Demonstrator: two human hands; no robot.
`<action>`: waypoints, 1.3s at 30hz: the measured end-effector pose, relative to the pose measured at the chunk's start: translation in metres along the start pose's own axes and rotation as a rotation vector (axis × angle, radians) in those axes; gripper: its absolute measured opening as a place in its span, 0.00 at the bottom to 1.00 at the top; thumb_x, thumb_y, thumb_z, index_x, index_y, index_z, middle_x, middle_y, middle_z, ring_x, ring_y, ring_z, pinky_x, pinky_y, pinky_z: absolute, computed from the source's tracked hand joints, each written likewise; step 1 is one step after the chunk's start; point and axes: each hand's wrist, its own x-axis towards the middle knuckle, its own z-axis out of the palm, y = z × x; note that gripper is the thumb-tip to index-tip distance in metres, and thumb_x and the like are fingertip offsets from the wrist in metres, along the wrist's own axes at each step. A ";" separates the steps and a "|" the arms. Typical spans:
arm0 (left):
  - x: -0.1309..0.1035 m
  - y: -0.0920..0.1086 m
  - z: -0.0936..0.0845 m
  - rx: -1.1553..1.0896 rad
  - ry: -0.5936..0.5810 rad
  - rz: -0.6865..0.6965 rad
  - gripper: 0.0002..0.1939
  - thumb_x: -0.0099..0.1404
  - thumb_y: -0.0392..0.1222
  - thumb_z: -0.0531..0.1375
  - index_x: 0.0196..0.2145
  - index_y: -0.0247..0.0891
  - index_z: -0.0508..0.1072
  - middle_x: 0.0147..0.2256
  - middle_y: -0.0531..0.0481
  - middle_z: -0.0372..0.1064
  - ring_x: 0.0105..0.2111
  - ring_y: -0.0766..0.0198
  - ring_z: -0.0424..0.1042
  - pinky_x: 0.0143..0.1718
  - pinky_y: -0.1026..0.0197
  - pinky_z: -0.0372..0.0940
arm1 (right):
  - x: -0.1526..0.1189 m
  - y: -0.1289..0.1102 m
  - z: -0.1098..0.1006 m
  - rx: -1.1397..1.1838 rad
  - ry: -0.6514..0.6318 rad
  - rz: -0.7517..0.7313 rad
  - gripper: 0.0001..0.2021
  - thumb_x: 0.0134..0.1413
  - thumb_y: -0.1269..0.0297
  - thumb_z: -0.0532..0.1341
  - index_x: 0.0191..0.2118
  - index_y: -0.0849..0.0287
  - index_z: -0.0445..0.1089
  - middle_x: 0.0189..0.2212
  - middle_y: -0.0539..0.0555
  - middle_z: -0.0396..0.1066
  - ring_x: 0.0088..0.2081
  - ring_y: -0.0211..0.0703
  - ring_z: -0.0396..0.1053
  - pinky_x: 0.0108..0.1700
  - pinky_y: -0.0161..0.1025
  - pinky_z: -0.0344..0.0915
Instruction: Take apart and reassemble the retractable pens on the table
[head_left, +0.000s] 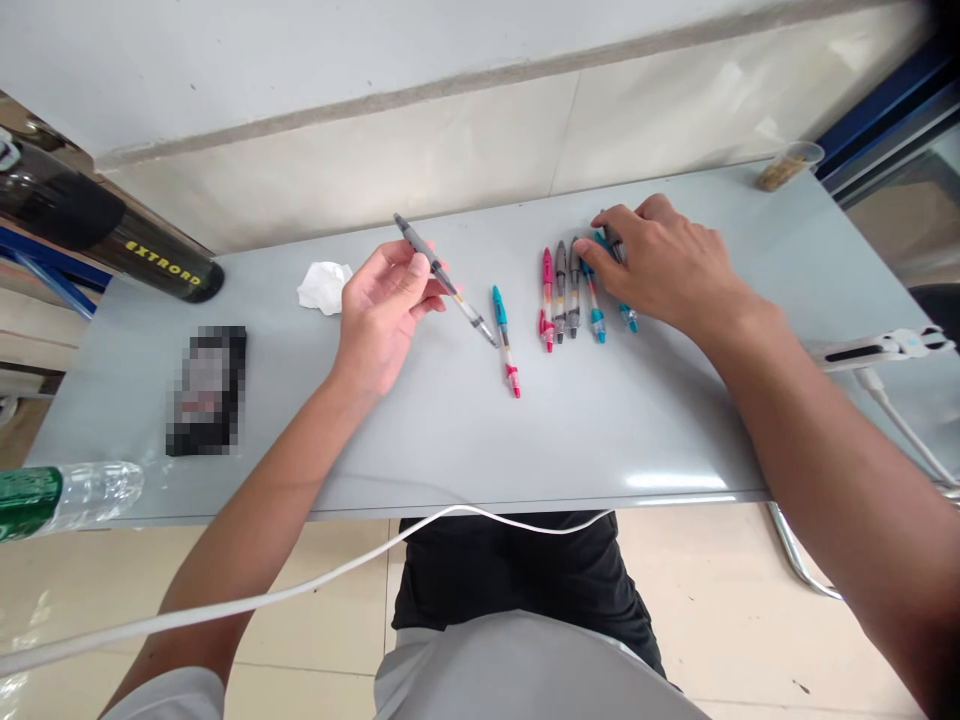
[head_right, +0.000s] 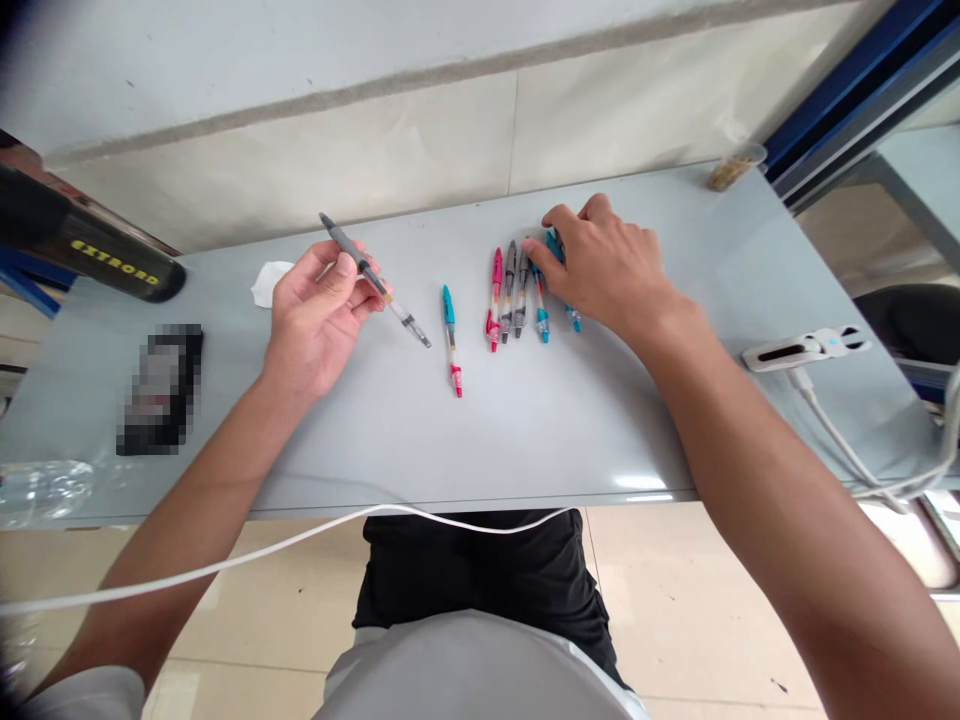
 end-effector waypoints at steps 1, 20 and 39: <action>0.000 0.002 0.001 -0.053 0.013 -0.033 0.22 0.68 0.63 0.73 0.46 0.45 0.77 0.44 0.48 0.81 0.47 0.56 0.84 0.45 0.57 0.76 | 0.000 0.000 0.000 0.005 0.004 -0.005 0.38 0.71 0.30 0.44 0.69 0.48 0.69 0.65 0.73 0.68 0.51 0.81 0.74 0.50 0.73 0.68; -0.003 0.004 0.003 -0.091 -0.092 -0.049 0.26 0.63 0.54 0.78 0.53 0.48 0.75 0.43 0.50 0.80 0.45 0.53 0.85 0.42 0.55 0.79 | 0.003 0.006 0.012 0.060 0.166 -0.145 0.33 0.72 0.34 0.55 0.62 0.57 0.73 0.62 0.74 0.68 0.41 0.67 0.75 0.45 0.66 0.71; -0.010 -0.003 0.011 0.292 -0.072 0.130 0.28 0.67 0.64 0.73 0.30 0.42 0.65 0.28 0.54 0.72 0.30 0.64 0.78 0.32 0.60 0.72 | -0.020 -0.040 0.013 0.426 0.097 -0.851 0.23 0.83 0.49 0.46 0.57 0.53 0.75 0.39 0.57 0.76 0.37 0.50 0.74 0.40 0.46 0.67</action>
